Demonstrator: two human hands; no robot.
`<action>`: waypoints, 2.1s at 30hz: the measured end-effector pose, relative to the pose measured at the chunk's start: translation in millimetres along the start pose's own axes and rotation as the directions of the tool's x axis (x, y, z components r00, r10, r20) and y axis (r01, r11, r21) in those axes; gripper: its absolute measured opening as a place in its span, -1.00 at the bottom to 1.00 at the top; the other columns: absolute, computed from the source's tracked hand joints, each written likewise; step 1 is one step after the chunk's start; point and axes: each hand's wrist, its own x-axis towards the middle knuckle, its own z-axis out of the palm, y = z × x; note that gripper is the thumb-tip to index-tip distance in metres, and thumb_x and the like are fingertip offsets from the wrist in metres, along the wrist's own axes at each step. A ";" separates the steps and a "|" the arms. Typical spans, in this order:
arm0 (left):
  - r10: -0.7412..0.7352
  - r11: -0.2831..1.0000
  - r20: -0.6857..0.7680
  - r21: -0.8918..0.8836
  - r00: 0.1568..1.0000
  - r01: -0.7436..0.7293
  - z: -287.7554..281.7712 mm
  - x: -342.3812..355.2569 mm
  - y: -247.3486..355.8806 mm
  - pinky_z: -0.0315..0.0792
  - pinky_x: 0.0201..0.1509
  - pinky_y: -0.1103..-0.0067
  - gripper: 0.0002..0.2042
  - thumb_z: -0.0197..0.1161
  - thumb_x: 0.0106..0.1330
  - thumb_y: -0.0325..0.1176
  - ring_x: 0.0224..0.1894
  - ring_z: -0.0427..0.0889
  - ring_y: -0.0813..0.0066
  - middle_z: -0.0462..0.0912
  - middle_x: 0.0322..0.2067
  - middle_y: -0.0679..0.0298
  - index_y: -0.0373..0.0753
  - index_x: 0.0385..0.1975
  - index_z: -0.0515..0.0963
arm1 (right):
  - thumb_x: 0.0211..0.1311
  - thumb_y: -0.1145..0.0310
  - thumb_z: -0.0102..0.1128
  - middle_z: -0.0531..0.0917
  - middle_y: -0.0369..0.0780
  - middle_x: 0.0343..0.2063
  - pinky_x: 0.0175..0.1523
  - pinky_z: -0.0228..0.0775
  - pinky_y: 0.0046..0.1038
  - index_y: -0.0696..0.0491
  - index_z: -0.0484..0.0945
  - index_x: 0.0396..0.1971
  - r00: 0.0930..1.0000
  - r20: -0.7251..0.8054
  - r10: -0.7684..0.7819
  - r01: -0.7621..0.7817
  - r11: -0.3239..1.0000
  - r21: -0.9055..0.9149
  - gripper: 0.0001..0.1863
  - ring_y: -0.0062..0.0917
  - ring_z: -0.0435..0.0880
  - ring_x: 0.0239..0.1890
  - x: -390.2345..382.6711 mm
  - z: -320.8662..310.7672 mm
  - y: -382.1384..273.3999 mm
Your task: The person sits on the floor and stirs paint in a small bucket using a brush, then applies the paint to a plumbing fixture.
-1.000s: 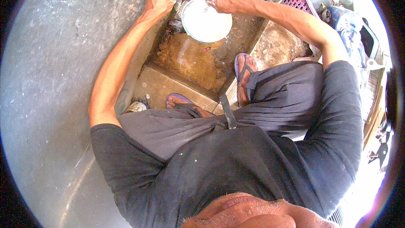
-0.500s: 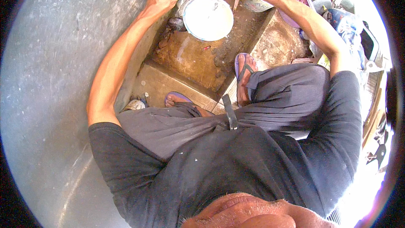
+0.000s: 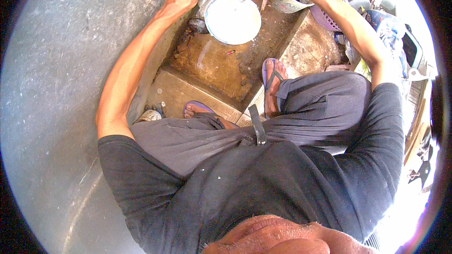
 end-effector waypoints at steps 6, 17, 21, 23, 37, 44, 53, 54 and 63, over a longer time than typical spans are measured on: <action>-0.003 0.952 0.045 0.307 0.999 -0.011 5.1 0.7 -19.4 0.49 -0.16 0.47 -0.75 0.32 0.16 -0.23 -0.27 0.65 0.28 0.66 -0.29 0.20 -0.24 -0.26 0.66 | 0.01 0.36 0.14 0.58 -0.14 -0.61 -0.39 0.47 -0.24 0.07 0.54 -0.48 0.994 0.090 0.065 -0.052 0.988 -0.148 -0.89 -0.20 0.62 -0.47 16.6 56.2 -29.2; 0.085 0.976 0.002 0.200 0.996 -0.084 0.3 -3.6 -26.9 0.49 -0.19 0.49 -0.75 0.30 0.14 -0.31 -0.28 0.62 0.29 0.63 -0.27 0.11 -0.32 -0.25 0.64 | -0.06 0.37 0.19 0.61 -0.08 -0.57 -0.31 0.52 -0.29 0.12 0.56 -0.48 0.873 0.411 0.263 -0.219 0.964 -0.152 -0.85 -0.20 0.66 -0.42 11.3 62.3 -65.5; 0.050 0.998 -0.015 -0.031 0.999 -0.050 3.4 0.7 -10.1 0.44 -0.21 0.46 -0.79 0.25 0.10 -0.48 -0.33 0.58 0.21 0.59 -0.35 0.01 -0.44 -0.28 0.60 | -0.07 0.37 0.17 0.61 -0.11 -0.59 -0.37 0.52 -0.25 0.06 0.57 -0.50 0.995 0.104 0.006 -0.006 1.000 0.003 -0.88 -0.18 0.65 -0.47 -6.7 60.7 -34.5; 0.084 0.996 -0.016 0.045 0.996 -0.083 -1.1 -2.2 -12.6 0.44 -0.22 0.45 -0.78 0.26 0.10 -0.45 -0.32 0.58 0.16 0.59 -0.36 0.00 -0.44 -0.30 0.59 | -0.07 0.37 0.16 0.61 -0.11 -0.60 -0.40 0.52 -0.23 0.06 0.57 -0.50 0.999 0.031 0.035 -0.038 0.994 0.101 -0.89 -0.18 0.65 -0.49 3.8 31.8 -38.3; 0.158 0.982 0.008 0.103 0.987 -0.158 0.8 6.4 -11.9 0.43 -0.29 0.41 -0.74 0.32 0.08 -0.37 -0.36 0.58 0.11 0.57 -0.41 0.00 -0.44 -0.31 0.59 | 0.00 0.40 0.13 0.47 -0.14 -0.72 -0.55 0.29 -0.25 0.04 0.49 -0.58 1.000 0.000 -0.018 0.018 0.999 -0.027 -0.94 -0.21 0.49 -0.66 3.1 -15.4 -9.1; 0.127 0.988 -0.031 0.094 0.991 -0.124 1.7 2.6 -18.4 0.45 -0.22 0.43 -0.73 0.31 0.10 -0.36 -0.32 0.60 0.11 0.60 -0.35 -0.02 -0.44 -0.29 0.59 | 0.02 0.32 0.15 0.50 -0.17 -0.70 -0.55 0.32 -0.30 0.03 0.49 -0.56 0.996 -0.014 -0.091 0.089 0.988 -0.123 -0.89 -0.25 0.53 -0.64 10.0 -11.6 -14.8; 0.120 0.977 0.000 0.180 0.993 -0.118 5.9 -0.7 -25.5 0.45 -0.18 0.43 -0.72 0.32 0.11 -0.35 -0.28 0.60 0.12 0.61 -0.32 -0.02 -0.43 -0.26 0.59 | -0.08 0.48 0.18 0.61 -0.11 -0.63 -0.39 0.52 -0.29 0.09 0.58 -0.50 0.940 0.304 0.151 -0.056 0.952 -0.299 -0.92 -0.28 0.68 -0.48 19.1 49.7 -69.7; 0.095 0.984 0.005 0.148 0.996 -0.094 3.0 -2.5 -19.9 0.44 -0.19 0.43 -0.72 0.32 0.11 -0.35 -0.29 0.60 0.13 0.61 -0.33 -0.02 -0.43 -0.25 0.59 | -0.10 0.48 0.19 0.60 -0.10 -0.63 -0.39 0.52 -0.28 0.10 0.57 -0.51 0.926 0.351 0.141 -0.052 0.967 -0.251 -0.92 -0.26 0.67 -0.49 17.4 47.1 -74.4; 0.061 0.992 0.033 0.104 0.998 -0.064 1.3 3.4 -15.3 0.44 -0.23 0.43 -0.72 0.31 0.10 -0.37 -0.33 0.59 0.15 0.60 -0.37 -0.01 -0.43 -0.26 0.59 | -0.12 0.45 0.20 0.57 -0.08 -0.68 -0.42 0.49 -0.23 0.08 0.57 -0.45 0.987 0.085 0.137 -0.130 0.988 -0.078 -0.85 -0.20 0.64 -0.54 23.6 80.2 -78.2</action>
